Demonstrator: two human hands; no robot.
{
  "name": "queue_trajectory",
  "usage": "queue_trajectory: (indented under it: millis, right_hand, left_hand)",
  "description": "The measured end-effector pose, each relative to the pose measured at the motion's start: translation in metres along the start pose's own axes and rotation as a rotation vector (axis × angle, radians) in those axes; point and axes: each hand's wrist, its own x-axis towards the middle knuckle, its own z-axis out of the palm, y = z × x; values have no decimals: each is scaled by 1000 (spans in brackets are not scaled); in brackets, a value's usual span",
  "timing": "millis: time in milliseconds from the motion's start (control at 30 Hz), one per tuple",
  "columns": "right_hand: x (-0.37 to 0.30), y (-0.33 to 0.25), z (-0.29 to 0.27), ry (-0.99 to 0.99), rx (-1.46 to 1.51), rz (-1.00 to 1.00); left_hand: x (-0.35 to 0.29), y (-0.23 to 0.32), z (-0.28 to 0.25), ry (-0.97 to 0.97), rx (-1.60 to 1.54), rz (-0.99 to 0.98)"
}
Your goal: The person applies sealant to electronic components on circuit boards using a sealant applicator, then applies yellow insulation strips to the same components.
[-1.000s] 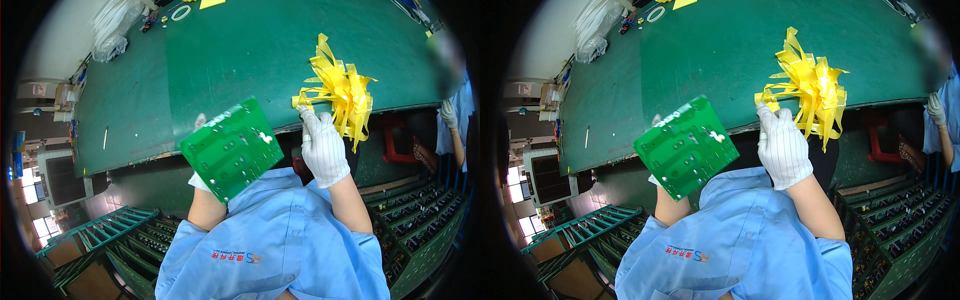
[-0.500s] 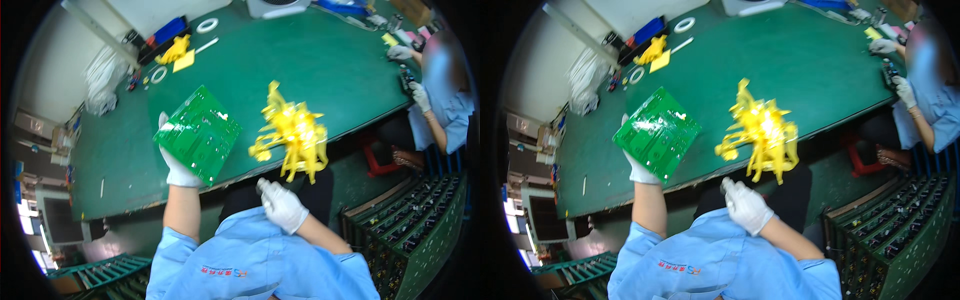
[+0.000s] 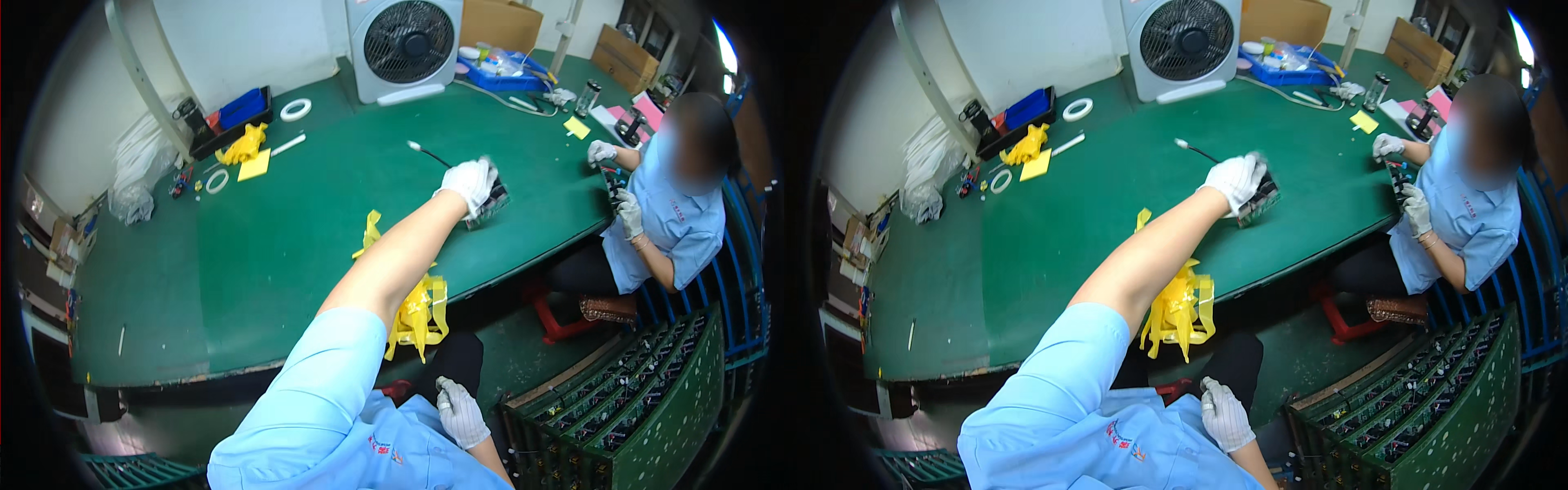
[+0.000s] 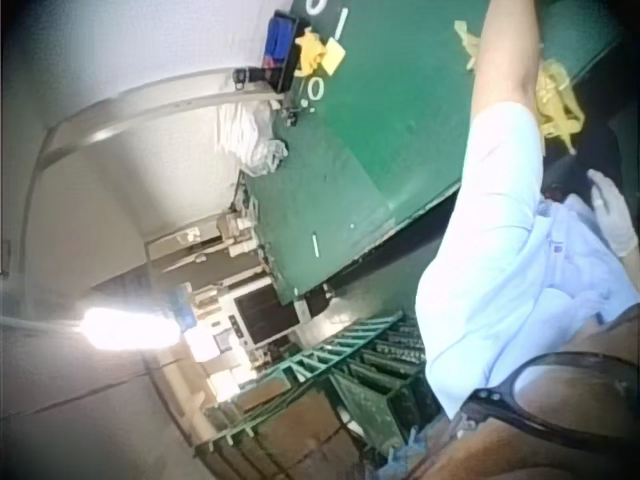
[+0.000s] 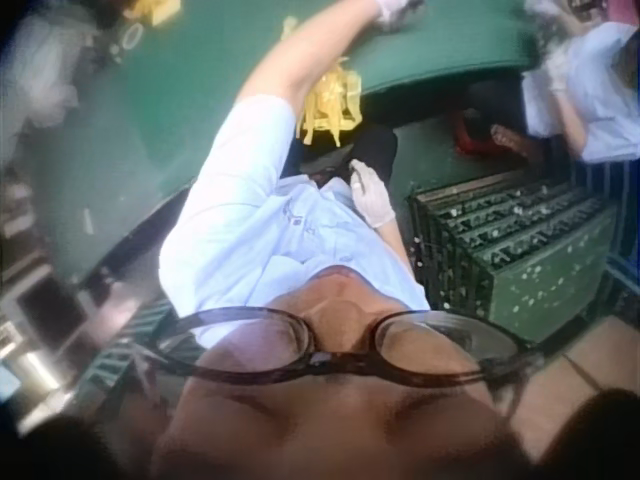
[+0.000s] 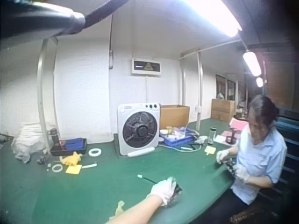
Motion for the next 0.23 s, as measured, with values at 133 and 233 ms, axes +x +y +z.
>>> queue_trajectory:
  millis: [133, 233]
  right_hand:
    - [8, 1, 5, -82, 110, -1]
    - [22, 2, 10, -220, 201, -29]
  left_hand:
    - [-21, -32, -39, 63, 30, 4]
    - [-89, -94, -112, 121, 158, -112]
